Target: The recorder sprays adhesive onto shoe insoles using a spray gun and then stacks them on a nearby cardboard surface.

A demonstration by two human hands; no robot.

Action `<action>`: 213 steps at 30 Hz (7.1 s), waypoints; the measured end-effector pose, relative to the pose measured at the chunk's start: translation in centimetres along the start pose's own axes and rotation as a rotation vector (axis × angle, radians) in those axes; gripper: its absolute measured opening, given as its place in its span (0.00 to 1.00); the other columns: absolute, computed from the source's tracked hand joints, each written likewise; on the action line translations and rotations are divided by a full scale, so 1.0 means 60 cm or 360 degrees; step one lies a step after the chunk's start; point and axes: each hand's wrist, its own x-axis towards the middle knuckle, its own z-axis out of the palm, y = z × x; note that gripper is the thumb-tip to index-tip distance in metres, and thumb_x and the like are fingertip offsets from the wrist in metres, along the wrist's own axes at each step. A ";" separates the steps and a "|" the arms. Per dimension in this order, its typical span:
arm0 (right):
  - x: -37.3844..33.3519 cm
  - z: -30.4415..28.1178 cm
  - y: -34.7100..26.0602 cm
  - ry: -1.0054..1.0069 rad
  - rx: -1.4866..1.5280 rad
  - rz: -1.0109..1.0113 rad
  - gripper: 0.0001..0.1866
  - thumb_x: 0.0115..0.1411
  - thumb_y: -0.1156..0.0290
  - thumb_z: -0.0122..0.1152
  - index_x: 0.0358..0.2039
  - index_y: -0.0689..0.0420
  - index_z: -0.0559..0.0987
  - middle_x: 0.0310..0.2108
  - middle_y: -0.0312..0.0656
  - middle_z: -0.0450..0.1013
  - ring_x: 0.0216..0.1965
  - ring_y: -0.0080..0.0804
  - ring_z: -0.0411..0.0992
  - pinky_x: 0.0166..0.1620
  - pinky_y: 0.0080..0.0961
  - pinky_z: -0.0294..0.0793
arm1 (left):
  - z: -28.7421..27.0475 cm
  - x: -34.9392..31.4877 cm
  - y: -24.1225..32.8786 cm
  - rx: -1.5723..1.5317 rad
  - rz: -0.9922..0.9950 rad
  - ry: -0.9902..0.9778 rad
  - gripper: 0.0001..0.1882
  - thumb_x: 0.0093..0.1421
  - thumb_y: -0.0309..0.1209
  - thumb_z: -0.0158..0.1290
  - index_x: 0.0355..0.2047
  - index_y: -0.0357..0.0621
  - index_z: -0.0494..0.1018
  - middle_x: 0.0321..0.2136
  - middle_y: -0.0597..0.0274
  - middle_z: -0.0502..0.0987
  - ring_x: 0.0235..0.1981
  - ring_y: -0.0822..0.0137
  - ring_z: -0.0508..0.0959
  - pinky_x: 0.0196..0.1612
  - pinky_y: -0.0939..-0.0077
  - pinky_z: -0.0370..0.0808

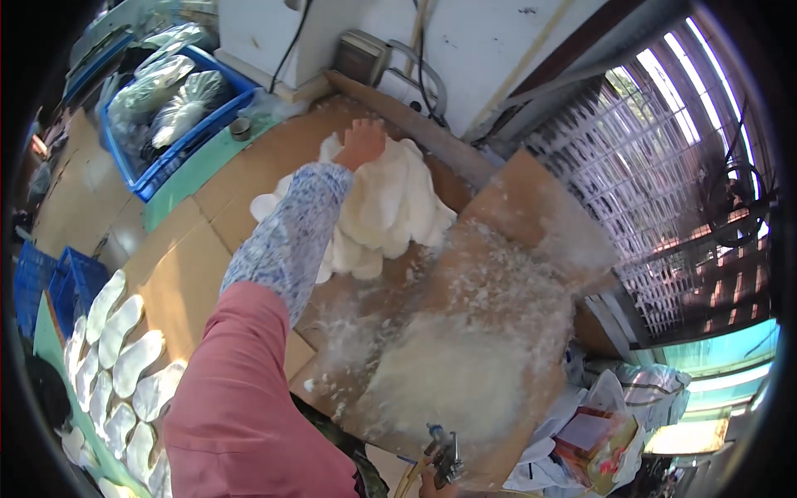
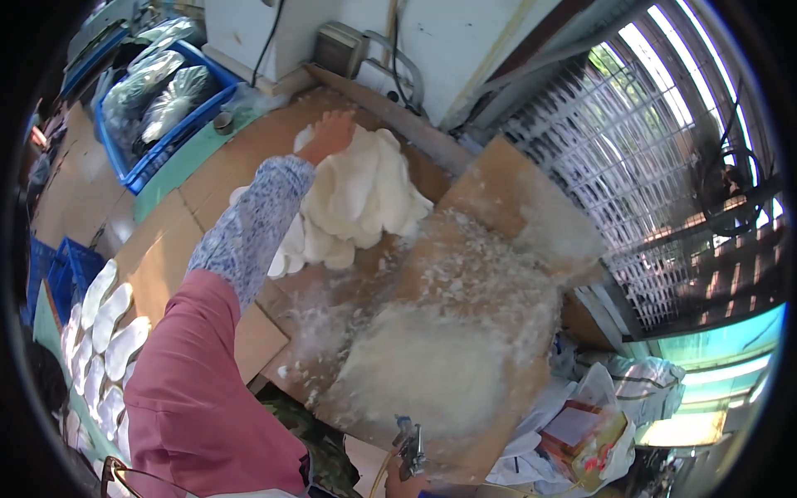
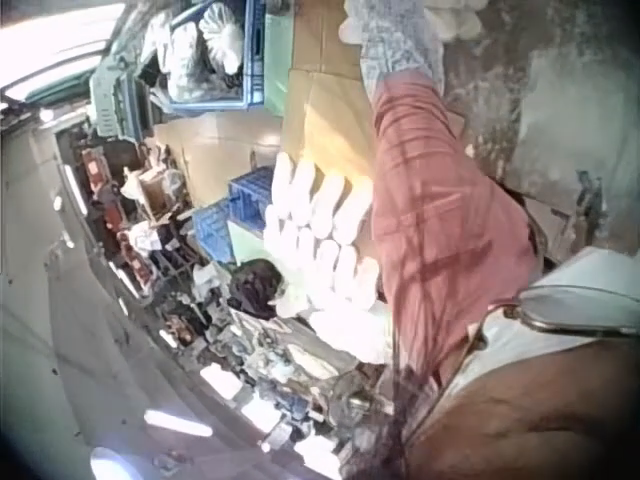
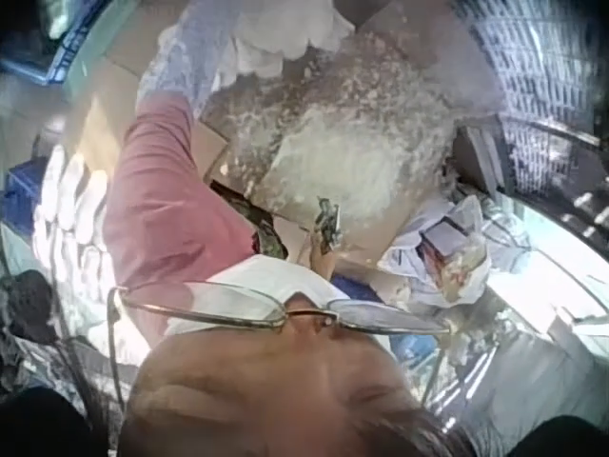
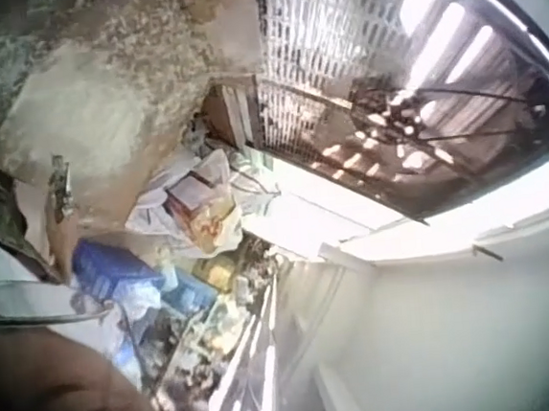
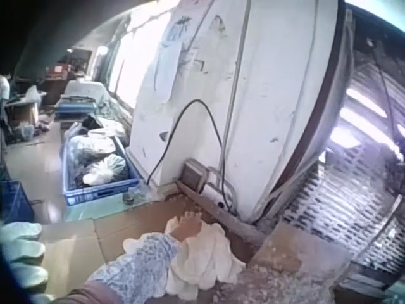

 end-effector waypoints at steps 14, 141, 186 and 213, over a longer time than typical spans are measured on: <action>-0.026 -0.033 -0.023 -0.0076 0.0038 -0.0084 0.11 0.55 0.72 0.61 0.39 0.61 0.80 0.19 0.34 0.70 0.21 0.21 0.65 0.26 0.25 0.67 | -0.171 -0.004 0.135 -0.1060 0.0705 -0.0591 0.28 0.48 0.22 0.45 0.53 0.46 0.69 0.49 0.57 0.73 0.51 0.59 0.72 0.53 0.69 0.68; 0.072 -0.111 0.074 0.0032 0.0064 -0.0348 0.17 0.59 0.72 0.57 0.50 0.60 0.74 0.35 0.32 0.74 0.18 0.12 0.58 0.17 0.13 0.52 | -0.313 -0.686 0.184 -0.2360 -0.0752 -0.0527 0.17 0.57 0.18 0.49 0.47 0.40 0.65 0.37 0.65 0.72 0.37 0.74 0.74 0.38 0.77 0.74; 0.050 0.024 -0.122 -0.0916 0.0166 -0.0436 0.15 0.62 0.75 0.51 0.50 0.64 0.71 0.43 0.37 0.74 0.14 0.12 0.55 0.15 0.13 0.53 | -0.494 -1.064 -0.146 -0.0059 -0.1251 0.0158 0.19 0.43 0.15 0.40 0.35 0.39 0.73 0.36 0.49 0.74 0.41 0.50 0.73 0.46 0.61 0.71; 0.045 -0.013 -0.002 -0.0398 0.0503 0.0155 0.26 0.54 0.61 0.66 0.52 0.55 0.73 0.42 0.52 0.74 0.41 0.36 0.73 0.48 0.37 0.70 | -0.071 -0.195 -0.232 0.0051 -0.0114 -0.0048 0.18 0.53 0.25 0.47 0.45 0.46 0.74 0.47 0.49 0.73 0.46 0.45 0.72 0.48 0.53 0.71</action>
